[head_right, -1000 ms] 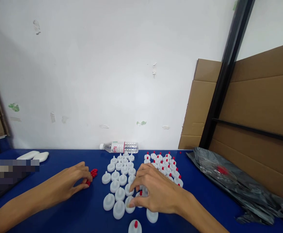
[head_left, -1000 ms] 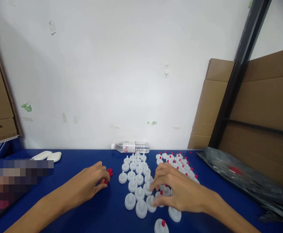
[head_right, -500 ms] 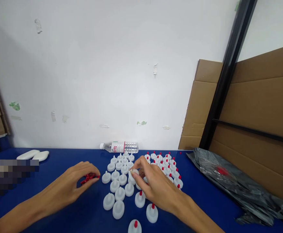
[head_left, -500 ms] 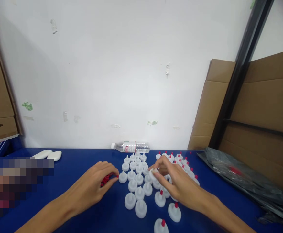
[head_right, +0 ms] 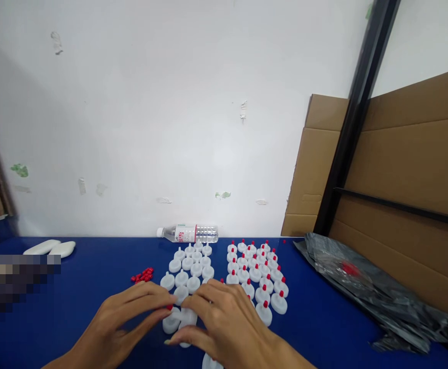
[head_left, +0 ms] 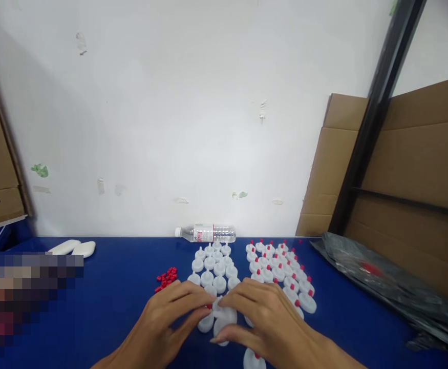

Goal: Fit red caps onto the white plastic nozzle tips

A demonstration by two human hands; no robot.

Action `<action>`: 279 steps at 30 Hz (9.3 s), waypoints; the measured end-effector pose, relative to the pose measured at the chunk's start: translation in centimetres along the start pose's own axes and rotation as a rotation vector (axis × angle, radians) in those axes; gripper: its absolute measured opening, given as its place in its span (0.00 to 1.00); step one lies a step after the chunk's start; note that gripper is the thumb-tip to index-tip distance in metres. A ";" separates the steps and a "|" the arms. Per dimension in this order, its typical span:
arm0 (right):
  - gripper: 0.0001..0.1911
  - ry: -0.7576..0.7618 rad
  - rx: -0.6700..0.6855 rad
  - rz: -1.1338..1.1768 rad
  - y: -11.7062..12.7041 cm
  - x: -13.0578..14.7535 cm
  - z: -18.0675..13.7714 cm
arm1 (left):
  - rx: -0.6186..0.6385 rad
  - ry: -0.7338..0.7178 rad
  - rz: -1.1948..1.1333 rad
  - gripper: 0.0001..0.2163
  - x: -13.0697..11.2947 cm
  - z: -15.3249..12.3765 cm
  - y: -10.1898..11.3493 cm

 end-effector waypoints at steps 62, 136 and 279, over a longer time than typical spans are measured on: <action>0.08 0.228 -0.211 0.030 0.7 2.0 -0.1 | 0.226 0.055 -0.031 0.11 -1.0 1.0 -0.8; 0.09 0.155 0.184 -0.071 1.3 0.8 -0.6 | 0.049 0.595 -0.320 0.15 0.2 0.2 -0.1; 0.30 -0.367 0.213 -0.157 1.8 -8.8 1.6 | 0.778 0.334 0.607 0.11 5.8 -0.9 3.8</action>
Point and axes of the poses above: each hand's wrist, its own z-axis towards the middle knuckle, its own y-axis out of the back of the hand, x = y × z, the point moved 4 cm from there along z, towards the middle knuckle, and after that the axes turned 14 degrees about -y, right-handed, at the moved point
